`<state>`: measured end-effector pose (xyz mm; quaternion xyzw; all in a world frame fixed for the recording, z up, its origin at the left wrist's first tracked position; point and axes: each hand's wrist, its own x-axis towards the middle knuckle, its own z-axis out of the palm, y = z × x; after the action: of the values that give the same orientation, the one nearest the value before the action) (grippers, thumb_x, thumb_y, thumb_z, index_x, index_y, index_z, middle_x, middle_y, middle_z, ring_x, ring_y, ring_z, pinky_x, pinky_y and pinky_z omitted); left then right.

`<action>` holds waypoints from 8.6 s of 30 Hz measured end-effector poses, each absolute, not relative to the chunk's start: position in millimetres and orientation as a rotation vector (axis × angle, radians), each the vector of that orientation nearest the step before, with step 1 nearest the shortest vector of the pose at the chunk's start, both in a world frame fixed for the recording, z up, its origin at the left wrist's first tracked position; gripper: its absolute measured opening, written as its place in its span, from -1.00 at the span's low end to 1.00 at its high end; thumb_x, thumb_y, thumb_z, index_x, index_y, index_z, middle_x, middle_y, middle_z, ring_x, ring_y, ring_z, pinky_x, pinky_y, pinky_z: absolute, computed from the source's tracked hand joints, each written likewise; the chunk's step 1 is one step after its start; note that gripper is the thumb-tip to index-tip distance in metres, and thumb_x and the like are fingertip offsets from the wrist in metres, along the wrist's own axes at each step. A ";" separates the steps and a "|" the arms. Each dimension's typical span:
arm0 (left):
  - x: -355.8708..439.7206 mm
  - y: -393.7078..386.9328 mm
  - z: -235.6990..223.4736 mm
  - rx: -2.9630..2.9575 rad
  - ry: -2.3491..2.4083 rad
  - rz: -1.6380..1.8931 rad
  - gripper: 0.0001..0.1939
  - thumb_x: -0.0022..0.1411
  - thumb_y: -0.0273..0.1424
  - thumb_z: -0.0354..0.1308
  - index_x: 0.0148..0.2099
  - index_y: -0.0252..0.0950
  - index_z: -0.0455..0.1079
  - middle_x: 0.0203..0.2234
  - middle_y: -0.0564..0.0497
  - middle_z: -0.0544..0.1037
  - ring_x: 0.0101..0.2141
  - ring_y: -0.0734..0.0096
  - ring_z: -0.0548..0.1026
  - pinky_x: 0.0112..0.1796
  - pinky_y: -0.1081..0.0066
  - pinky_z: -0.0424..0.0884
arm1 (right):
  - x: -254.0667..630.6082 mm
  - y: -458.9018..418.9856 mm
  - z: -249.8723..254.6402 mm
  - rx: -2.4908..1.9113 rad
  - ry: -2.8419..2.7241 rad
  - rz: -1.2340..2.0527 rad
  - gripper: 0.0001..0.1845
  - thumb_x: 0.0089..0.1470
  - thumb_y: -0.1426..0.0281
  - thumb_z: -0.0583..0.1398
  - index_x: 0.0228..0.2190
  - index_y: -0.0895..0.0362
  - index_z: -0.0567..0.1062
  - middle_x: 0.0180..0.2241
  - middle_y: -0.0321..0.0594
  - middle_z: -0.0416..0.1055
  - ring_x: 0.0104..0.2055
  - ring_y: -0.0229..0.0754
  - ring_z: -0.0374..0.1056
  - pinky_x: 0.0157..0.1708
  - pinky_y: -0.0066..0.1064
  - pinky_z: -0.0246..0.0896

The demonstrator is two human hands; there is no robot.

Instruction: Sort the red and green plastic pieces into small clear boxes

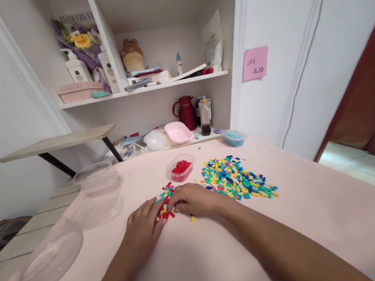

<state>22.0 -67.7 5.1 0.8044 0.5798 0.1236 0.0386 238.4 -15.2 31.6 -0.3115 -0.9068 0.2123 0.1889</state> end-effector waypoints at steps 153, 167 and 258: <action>20.8 -66.3 3.8 2.402 1.792 0.503 -0.50 0.30 -0.44 -0.17 0.25 -0.17 0.24 0.21 -0.08 0.34 0.20 0.22 0.27 0.15 0.12 0.19 | 228.2 -6.9 28.3 -0.892 -2.286 0.459 -0.79 0.14 0.48 0.13 -0.28 0.11 0.59 -0.29 -0.24 0.55 -0.25 -0.24 0.40 -0.22 -0.48 0.19; 19.5 -63.5 -0.5 2.439 1.802 0.479 -0.54 0.34 -0.32 -0.19 0.22 -0.09 0.27 0.19 -0.05 0.36 0.18 0.22 0.28 0.12 0.11 0.20 | 230.6 -21.1 28.2 -0.885 -2.576 0.500 -0.76 0.04 0.45 0.19 -0.25 0.00 0.60 -0.22 -0.31 0.56 -0.21 -0.21 0.42 -0.23 -0.47 0.15; 18.4 -64.5 -0.8 2.465 1.777 0.404 -0.52 0.32 -0.16 -0.11 0.23 -0.11 0.26 0.21 -0.11 0.33 0.20 0.14 0.24 0.13 0.03 0.15 | 224.5 -28.6 27.8 -0.830 -2.617 0.535 -0.87 0.07 0.41 0.16 -0.28 0.06 0.47 -0.21 -0.29 0.50 -0.24 -0.23 0.35 -0.33 -0.47 0.05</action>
<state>18.4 -64.5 -0.8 0.8035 0.5793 0.1316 0.0382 224.5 -28.6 27.8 -0.2924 -0.9217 0.1886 0.1715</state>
